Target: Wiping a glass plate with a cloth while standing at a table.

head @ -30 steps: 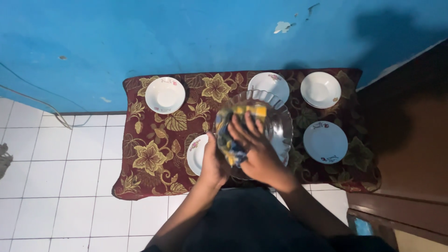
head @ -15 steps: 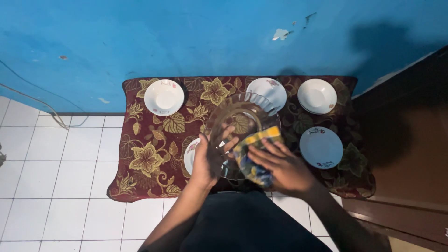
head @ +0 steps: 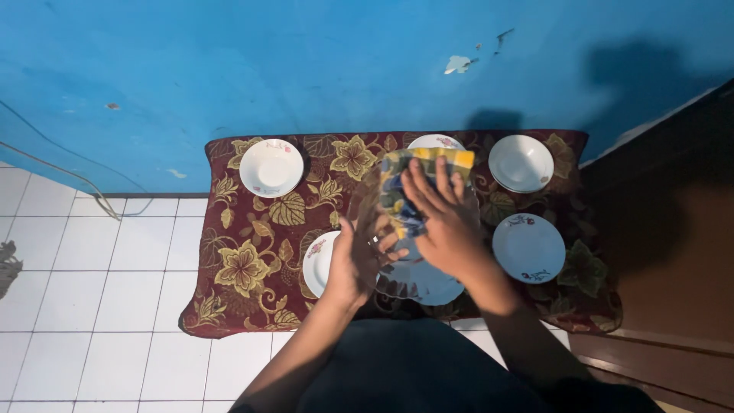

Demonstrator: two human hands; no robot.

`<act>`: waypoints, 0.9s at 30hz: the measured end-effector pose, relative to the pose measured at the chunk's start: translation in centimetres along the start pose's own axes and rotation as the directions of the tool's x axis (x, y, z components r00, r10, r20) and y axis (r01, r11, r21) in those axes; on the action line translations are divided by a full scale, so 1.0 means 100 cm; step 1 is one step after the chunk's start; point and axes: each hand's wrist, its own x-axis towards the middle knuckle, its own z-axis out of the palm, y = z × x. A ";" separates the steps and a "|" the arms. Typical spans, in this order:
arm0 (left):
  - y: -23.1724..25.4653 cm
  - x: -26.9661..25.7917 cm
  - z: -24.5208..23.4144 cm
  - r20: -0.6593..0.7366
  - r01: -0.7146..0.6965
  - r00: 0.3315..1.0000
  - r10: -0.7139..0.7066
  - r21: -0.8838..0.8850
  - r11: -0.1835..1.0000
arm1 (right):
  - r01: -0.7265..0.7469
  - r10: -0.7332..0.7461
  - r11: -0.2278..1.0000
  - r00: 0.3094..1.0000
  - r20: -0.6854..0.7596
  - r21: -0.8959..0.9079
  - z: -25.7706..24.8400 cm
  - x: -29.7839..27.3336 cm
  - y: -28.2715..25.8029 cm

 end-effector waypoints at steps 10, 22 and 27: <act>0.010 0.002 0.010 -0.088 -0.024 0.996 0.005 -0.220 0.975 | 0.097 -0.142 0.942 0.983 0.120 0.320 0.014 -0.029 -0.043; 0.017 0.013 -0.015 -0.004 -0.061 0.998 0.061 0.088 0.994 | 0.198 -0.221 0.975 0.909 0.353 0.101 -0.024 -0.058 0.029; 0.021 0.017 -0.013 -0.016 -0.071 0.997 0.072 0.074 0.995 | 0.080 -0.072 0.997 0.941 0.330 -0.013 -0.034 -0.044 0.019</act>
